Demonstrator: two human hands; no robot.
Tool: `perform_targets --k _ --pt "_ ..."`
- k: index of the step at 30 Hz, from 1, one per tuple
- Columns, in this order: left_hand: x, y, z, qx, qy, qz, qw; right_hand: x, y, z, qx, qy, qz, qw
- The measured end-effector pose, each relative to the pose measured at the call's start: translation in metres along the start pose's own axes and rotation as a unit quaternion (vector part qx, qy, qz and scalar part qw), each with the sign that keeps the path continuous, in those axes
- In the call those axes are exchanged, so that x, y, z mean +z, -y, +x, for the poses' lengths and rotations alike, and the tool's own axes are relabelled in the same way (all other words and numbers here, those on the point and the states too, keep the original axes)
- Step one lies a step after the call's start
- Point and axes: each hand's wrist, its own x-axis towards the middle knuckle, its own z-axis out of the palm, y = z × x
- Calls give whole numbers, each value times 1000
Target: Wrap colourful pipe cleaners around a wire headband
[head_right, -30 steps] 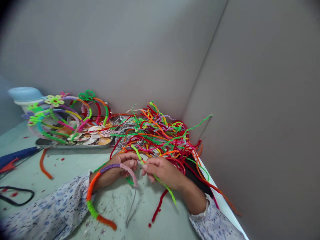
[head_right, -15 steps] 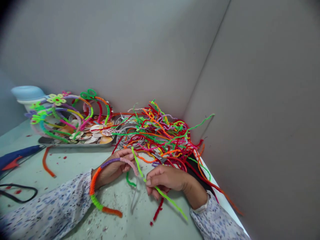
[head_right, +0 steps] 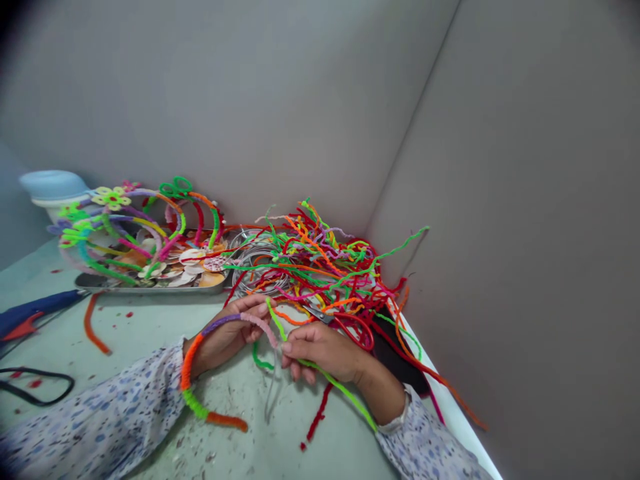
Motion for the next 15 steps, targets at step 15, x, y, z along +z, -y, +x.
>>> perform_targets --k 15 --pt "2 1 -2 32 -4 -5 999 -9 5 -4 32 13 38 999"
